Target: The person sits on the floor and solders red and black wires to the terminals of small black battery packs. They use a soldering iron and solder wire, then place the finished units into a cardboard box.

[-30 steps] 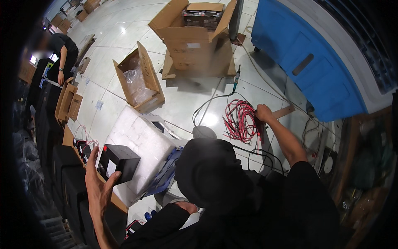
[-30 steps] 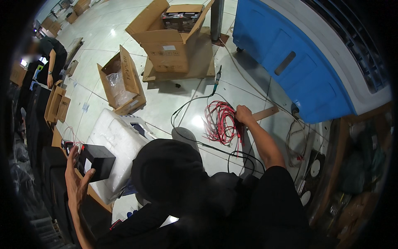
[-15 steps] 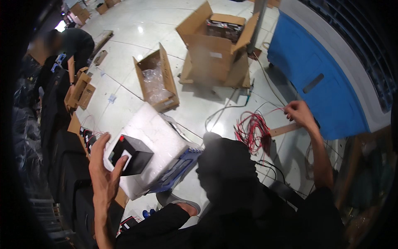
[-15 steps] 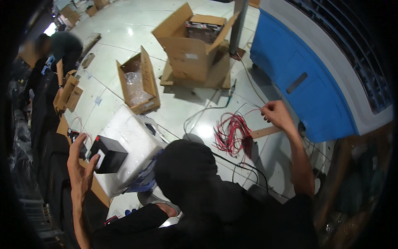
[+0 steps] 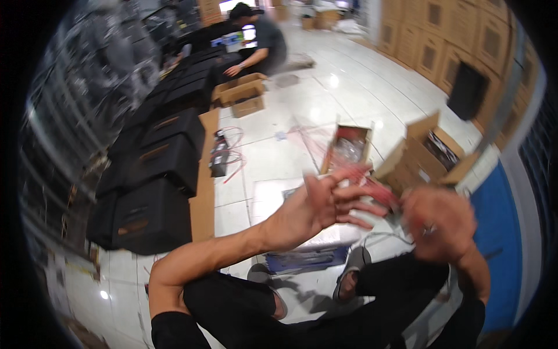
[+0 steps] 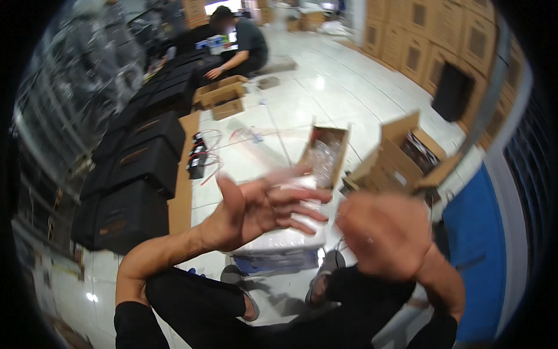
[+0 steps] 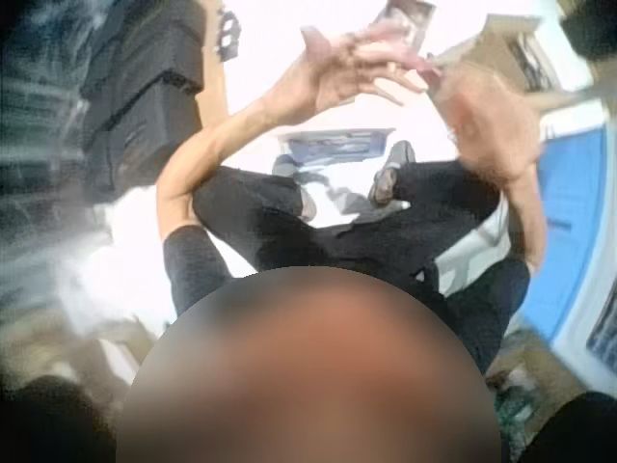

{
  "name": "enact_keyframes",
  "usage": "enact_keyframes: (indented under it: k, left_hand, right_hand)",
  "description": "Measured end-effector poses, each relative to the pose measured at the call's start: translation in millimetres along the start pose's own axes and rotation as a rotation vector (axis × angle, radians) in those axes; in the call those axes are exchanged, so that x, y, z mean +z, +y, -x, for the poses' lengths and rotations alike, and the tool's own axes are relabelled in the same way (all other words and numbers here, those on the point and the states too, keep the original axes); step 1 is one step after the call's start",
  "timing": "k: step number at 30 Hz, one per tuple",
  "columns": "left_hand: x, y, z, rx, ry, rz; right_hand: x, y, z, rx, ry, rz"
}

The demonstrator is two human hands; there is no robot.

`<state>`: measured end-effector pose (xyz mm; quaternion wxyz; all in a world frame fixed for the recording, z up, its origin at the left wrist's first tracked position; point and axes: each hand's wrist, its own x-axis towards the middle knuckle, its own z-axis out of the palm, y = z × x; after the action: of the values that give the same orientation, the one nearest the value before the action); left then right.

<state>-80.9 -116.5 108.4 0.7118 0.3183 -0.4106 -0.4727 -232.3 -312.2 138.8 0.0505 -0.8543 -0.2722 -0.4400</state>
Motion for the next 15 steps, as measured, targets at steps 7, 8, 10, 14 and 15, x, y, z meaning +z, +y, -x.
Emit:
enact_keyframes:
  k: [7,8,10,14,15]
  left_hand:
    - [-48.1,59.3,30.3,0.166,0.801,0.113]
    - [-51.0,58.8,34.9,0.124,0.798,0.118]
    - [-54.8,55.5,41.9,0.023,0.755,0.117]
    - [-55.9,38.9,43.9,-0.160,0.626,-0.020]
    - [-55.8,35.3,44.4,-0.228,0.542,-0.013]
  right_hand:
    - [74.6,-13.9,28.2,-0.096,-0.562,-0.356]
    - [81.2,-16.0,33.4,-0.059,-0.686,-0.442]
    - [92.3,-20.2,39.4,0.021,-0.946,-0.542]
    - [102.7,-17.0,29.8,0.130,-1.114,-0.769]
    - [102.1,-11.0,23.6,0.170,-1.027,-0.824]
